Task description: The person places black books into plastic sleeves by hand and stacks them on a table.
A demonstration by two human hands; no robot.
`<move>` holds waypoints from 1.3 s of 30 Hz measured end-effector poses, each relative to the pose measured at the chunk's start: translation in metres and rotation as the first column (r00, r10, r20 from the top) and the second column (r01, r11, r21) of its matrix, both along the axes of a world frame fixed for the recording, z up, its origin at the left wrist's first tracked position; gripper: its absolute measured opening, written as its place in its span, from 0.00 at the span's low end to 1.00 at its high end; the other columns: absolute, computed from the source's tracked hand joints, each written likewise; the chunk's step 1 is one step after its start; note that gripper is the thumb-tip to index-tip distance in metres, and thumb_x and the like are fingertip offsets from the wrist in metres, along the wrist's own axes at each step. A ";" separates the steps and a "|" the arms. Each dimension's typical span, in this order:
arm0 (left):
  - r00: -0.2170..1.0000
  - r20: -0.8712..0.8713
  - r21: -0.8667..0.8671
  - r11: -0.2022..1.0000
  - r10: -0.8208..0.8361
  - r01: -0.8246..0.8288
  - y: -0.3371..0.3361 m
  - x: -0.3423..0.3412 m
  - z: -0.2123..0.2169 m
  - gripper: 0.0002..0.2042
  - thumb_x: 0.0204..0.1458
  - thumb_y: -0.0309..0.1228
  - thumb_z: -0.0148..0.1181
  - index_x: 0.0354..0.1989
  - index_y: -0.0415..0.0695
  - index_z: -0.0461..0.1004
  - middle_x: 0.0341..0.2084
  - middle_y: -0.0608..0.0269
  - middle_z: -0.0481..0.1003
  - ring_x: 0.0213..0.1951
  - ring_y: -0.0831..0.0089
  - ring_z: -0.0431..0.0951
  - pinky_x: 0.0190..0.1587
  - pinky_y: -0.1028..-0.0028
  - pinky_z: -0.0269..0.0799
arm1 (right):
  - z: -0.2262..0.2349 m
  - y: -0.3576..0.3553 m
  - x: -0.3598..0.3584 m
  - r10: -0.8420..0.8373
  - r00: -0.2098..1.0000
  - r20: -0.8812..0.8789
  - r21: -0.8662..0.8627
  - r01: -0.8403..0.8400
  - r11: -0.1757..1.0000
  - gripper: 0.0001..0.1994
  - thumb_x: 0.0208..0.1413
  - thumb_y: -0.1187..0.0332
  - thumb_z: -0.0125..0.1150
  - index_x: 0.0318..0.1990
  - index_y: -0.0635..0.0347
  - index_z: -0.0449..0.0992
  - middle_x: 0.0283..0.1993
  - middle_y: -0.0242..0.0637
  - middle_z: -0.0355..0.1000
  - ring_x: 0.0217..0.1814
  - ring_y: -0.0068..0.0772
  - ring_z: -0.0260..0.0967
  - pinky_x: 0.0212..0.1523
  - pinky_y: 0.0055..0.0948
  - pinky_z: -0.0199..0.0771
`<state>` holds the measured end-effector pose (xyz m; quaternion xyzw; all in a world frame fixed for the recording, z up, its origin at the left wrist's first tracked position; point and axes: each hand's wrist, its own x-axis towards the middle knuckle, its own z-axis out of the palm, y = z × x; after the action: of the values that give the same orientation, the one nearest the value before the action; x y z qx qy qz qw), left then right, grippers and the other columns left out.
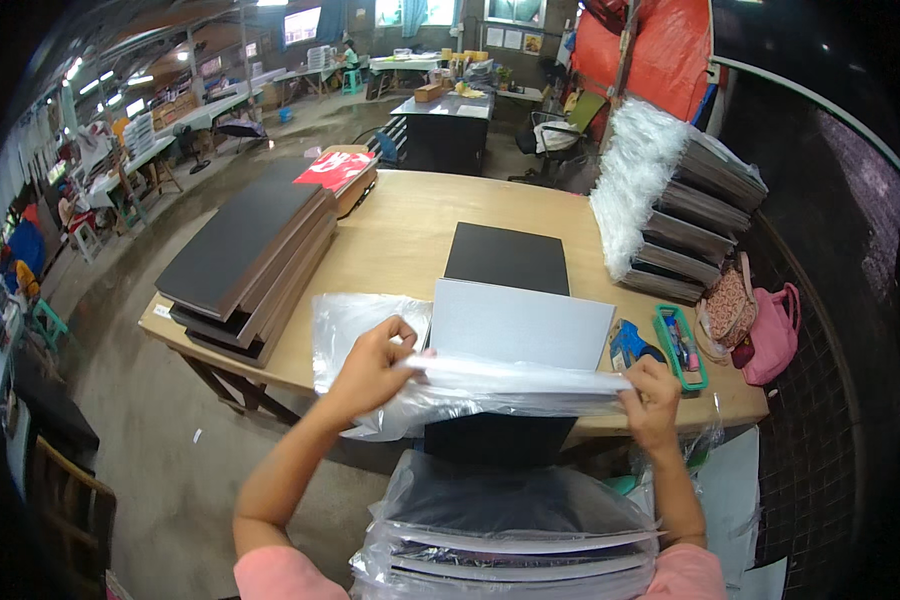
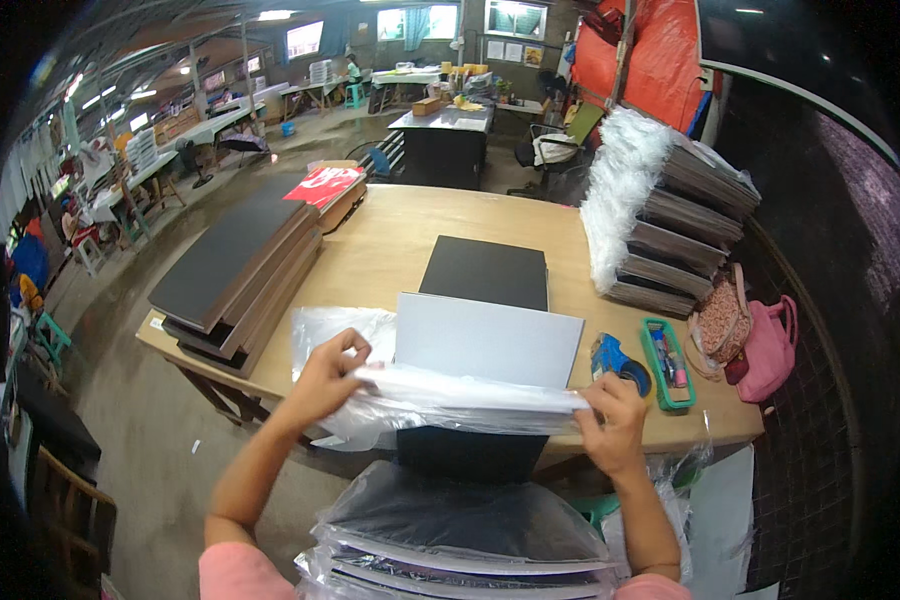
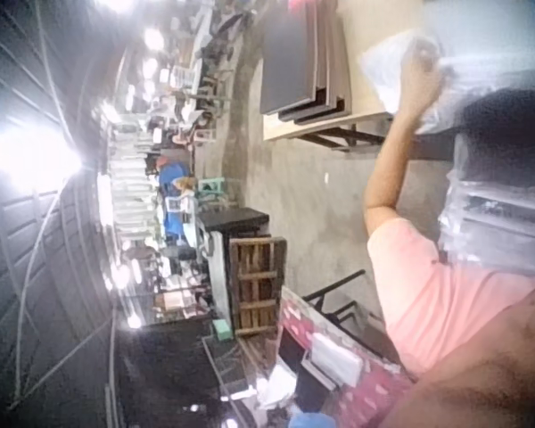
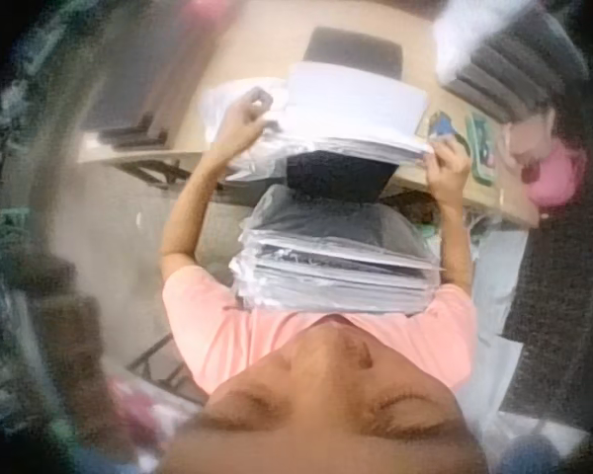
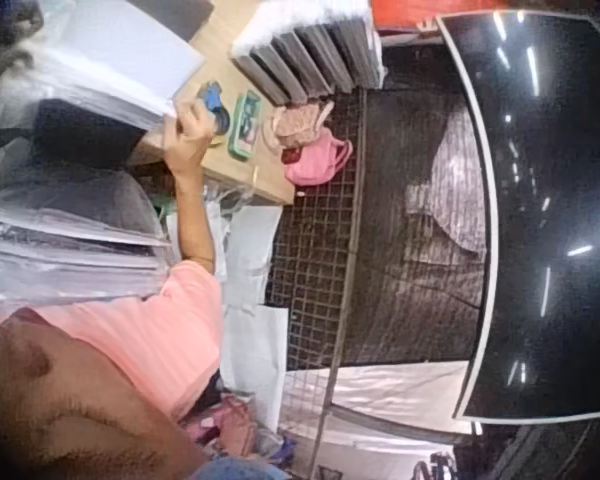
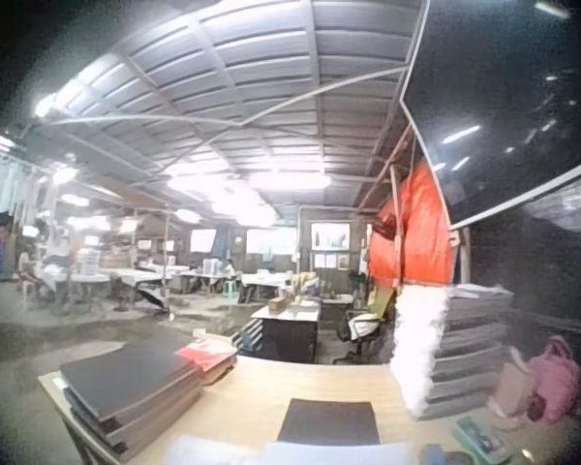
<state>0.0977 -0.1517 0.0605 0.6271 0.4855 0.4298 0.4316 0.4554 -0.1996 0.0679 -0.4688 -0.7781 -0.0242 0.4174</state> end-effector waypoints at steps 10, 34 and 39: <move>0.726 0.671 -0.431 0.718 -0.150 0.547 -0.002 -0.034 -0.029 0.18 0.54 0.43 0.55 0.46 0.43 0.72 0.38 0.63 0.75 0.39 0.70 0.74 0.41 0.60 0.68 | -0.007 -0.024 0.012 -0.280 0.335 -0.900 -0.436 -0.722 0.538 0.11 0.51 0.70 0.59 0.39 0.69 0.74 0.35 0.41 0.74 0.36 0.28 0.71 0.41 0.26 0.70; 0.872 0.261 0.459 0.742 0.413 -0.489 -0.106 0.021 -0.021 0.09 0.50 0.32 0.61 0.29 0.43 0.67 0.22 0.69 0.66 0.26 0.79 0.63 0.31 0.80 0.57 | -0.021 -0.041 -0.011 -0.200 0.178 -0.963 -0.266 -0.538 0.800 0.03 0.56 0.69 0.53 0.33 0.56 0.69 0.30 0.29 0.71 0.28 0.19 0.69 0.25 0.18 0.70; 0.799 0.571 -0.100 0.982 0.186 -0.157 -0.081 -0.005 -0.019 0.09 0.55 0.36 0.57 0.31 0.45 0.67 0.25 0.74 0.67 0.27 0.86 0.62 0.30 0.84 0.56 | -0.014 -0.043 -0.002 -0.229 0.201 -0.952 -0.304 -0.661 0.686 0.03 0.53 0.72 0.54 0.33 0.62 0.71 0.32 0.33 0.72 0.31 0.24 0.71 0.37 0.24 0.71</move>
<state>0.0924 -0.2327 0.0417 0.4098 0.3964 0.6254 0.5326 0.4537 -0.2429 0.0538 -0.3645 -0.3600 0.6191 0.5952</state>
